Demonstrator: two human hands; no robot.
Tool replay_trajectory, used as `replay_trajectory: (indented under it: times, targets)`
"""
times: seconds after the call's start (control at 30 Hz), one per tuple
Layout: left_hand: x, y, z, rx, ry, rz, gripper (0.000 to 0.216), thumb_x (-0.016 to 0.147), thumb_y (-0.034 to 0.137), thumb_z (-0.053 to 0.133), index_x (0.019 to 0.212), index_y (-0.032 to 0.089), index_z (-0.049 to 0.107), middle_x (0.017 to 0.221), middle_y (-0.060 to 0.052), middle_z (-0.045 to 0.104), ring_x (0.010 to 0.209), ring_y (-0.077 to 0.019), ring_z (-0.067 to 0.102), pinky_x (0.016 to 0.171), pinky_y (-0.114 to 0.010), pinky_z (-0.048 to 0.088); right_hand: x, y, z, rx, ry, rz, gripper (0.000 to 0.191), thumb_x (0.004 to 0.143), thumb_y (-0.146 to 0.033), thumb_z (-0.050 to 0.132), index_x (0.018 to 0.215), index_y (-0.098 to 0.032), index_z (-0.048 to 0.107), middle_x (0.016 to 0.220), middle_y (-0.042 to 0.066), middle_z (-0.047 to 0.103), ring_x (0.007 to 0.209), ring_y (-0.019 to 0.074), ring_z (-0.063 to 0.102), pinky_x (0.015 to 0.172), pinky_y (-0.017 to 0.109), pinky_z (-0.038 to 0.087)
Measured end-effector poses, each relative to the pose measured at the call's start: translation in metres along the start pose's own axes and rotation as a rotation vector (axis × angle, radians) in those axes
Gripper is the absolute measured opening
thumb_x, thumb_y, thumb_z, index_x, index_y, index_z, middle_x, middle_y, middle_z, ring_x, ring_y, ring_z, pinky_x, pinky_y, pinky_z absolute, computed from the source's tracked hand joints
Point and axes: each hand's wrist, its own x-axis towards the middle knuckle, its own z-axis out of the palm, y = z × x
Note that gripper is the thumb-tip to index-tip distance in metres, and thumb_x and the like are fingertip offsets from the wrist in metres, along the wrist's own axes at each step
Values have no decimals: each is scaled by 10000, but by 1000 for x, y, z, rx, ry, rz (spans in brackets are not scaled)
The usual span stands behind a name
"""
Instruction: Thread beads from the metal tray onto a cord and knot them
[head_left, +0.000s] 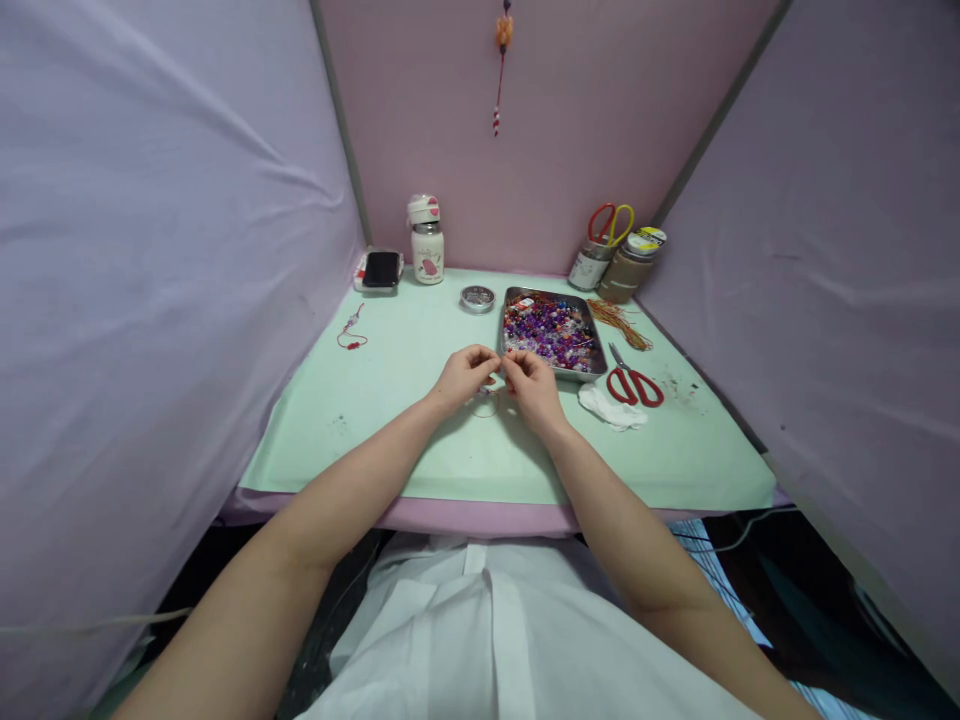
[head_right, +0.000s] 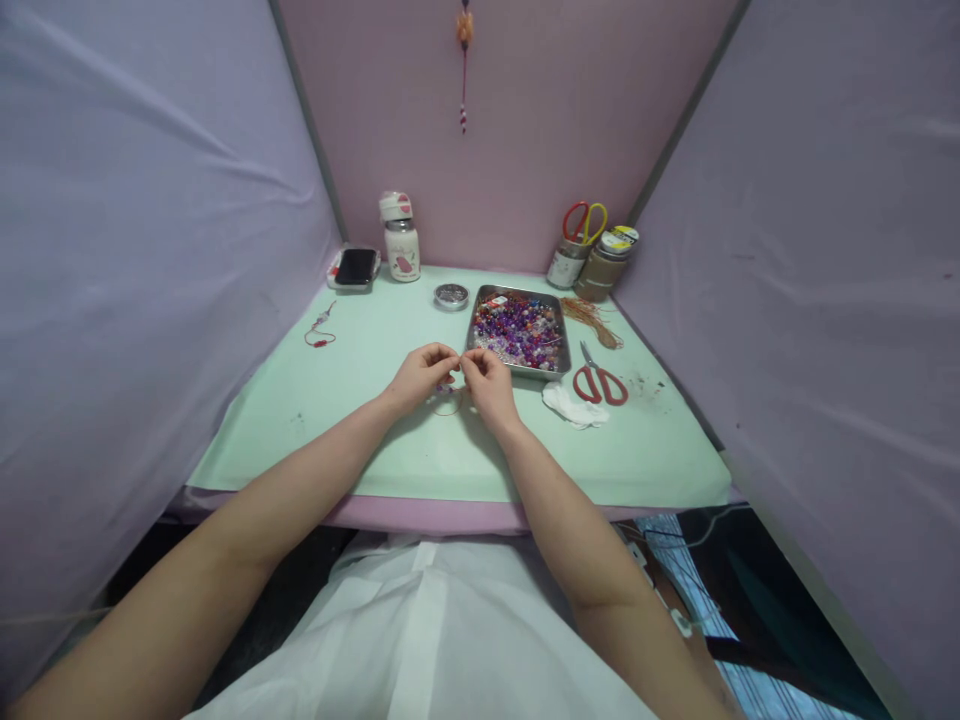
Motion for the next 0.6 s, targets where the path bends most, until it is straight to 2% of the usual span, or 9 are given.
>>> replay_trajectory:
  times: [0.27, 0.43, 0.6]
  targets:
    - [-1, 5, 1, -142, -28, -46, 159, 776, 287, 636, 792, 145, 568, 728, 2, 596, 505, -36, 438, 574, -210, 445, 0, -1, 1, 11, -14, 15, 272, 726, -448, 649, 790, -207, 540, 746, -15, 613, 509, 75, 387, 467, 222, 315]
    - [-2, 6, 2, -92, -19, -11, 139, 773, 271, 634, 786, 153, 562, 708, 15, 577, 484, -37, 415, 529, -201, 412, -1, -2, 1, 14, -22, 24, 249, 722, -423, 656, 772, -206, 545, 678, -36, 549, 508, 72, 384, 463, 215, 307]
    - [-2, 5, 3, -116, 18, -17, 144, 785, 276, 624, 781, 168, 528, 694, 41, 549, 474, -28, 396, 540, -193, 411, -1, -5, 2, 68, 1, 105, 188, 700, -357, 634, 748, -217, 519, 565, -72, 440, 481, 75, 362, 441, 204, 270]
